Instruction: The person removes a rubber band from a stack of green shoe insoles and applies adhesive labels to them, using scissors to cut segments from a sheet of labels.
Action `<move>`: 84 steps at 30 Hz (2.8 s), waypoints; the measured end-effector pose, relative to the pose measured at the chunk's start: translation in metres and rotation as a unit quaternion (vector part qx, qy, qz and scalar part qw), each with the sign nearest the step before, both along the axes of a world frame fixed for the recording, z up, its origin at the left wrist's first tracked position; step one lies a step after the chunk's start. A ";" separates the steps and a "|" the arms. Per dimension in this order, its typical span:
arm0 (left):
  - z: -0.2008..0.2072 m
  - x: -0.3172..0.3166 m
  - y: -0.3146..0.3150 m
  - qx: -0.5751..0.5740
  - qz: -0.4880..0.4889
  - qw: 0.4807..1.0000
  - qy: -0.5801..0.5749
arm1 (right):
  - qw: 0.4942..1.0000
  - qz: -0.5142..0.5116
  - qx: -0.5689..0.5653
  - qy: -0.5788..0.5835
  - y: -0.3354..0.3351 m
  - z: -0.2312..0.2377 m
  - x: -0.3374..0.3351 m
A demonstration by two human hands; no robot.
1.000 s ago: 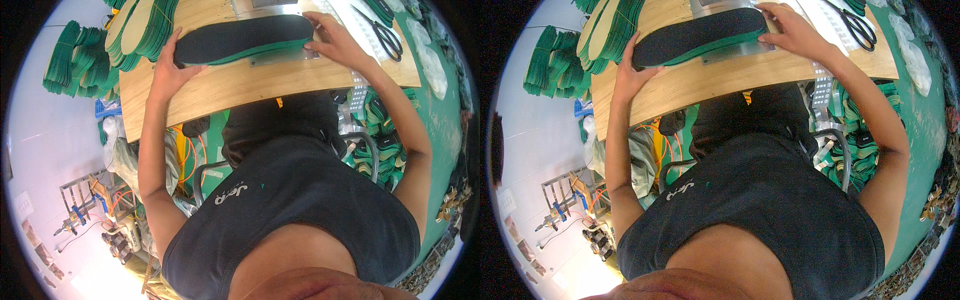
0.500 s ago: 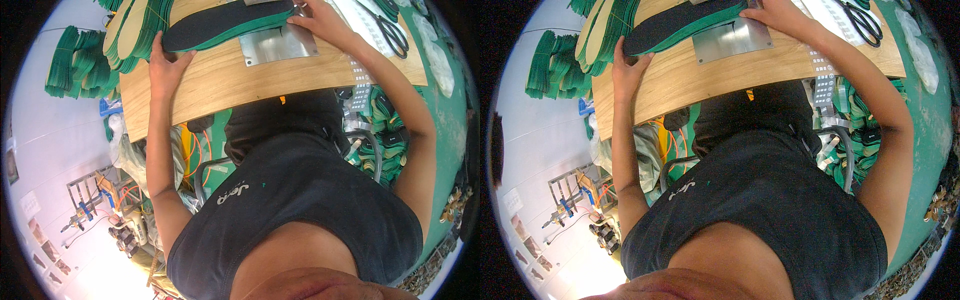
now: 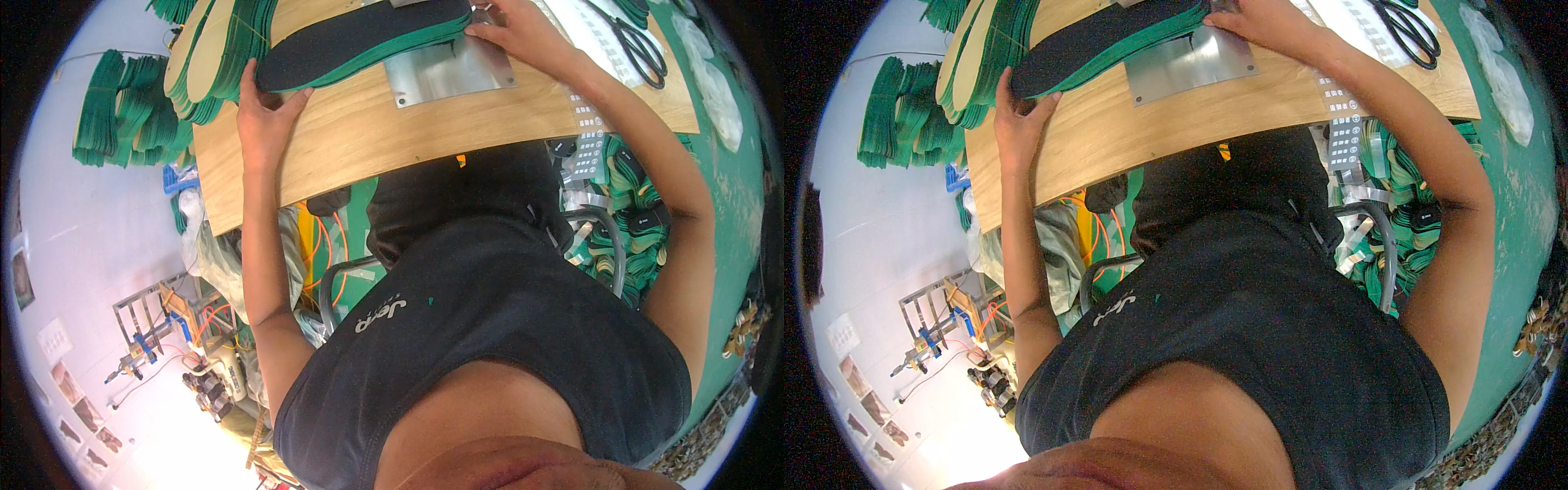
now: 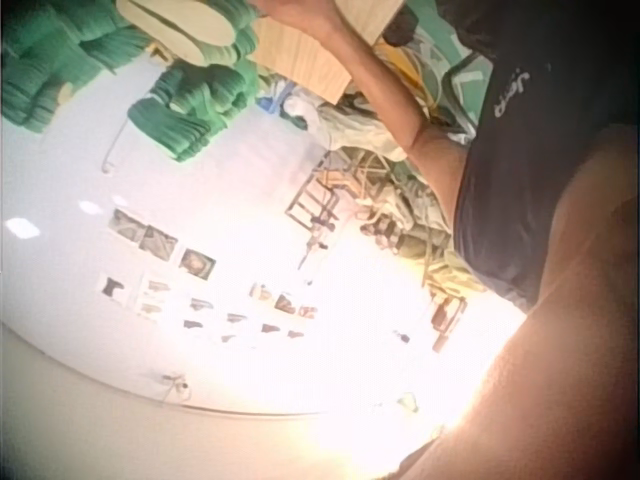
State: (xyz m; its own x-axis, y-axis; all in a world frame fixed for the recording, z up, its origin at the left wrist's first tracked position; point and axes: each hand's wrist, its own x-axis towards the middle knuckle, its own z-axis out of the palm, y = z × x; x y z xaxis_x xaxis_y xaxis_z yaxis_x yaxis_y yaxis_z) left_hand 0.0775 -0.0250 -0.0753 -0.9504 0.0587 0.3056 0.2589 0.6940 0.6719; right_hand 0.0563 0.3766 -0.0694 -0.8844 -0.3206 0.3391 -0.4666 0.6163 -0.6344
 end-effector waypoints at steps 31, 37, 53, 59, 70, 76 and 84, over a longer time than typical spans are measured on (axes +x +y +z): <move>-0.002 0.010 0.003 0.001 0.060 0.998 0.000 | 0.999 0.019 0.024 0.016 0.014 -0.011 0.002; 0.019 0.043 -0.004 0.044 0.031 0.998 0.039 | 0.976 -0.134 0.057 0.162 0.111 0.010 -0.055; 0.018 0.058 0.024 0.126 -0.072 0.989 0.003 | 0.960 -0.052 0.205 0.183 0.070 0.007 -0.065; 0.036 0.074 0.105 0.134 -0.237 0.962 -0.029 | 0.976 -0.112 0.061 0.176 0.064 0.041 -0.007; 0.040 0.038 0.177 0.323 -0.210 0.823 -0.417 | 0.969 0.099 0.033 0.222 0.006 0.053 0.117; 0.016 0.052 0.175 0.378 -0.235 0.845 -0.297 | 0.971 0.157 -0.024 0.176 -0.027 0.050 0.156; 0.017 0.078 0.162 0.386 -0.238 0.867 -0.208 | 0.918 -0.022 -0.350 -0.185 -0.037 0.032 0.120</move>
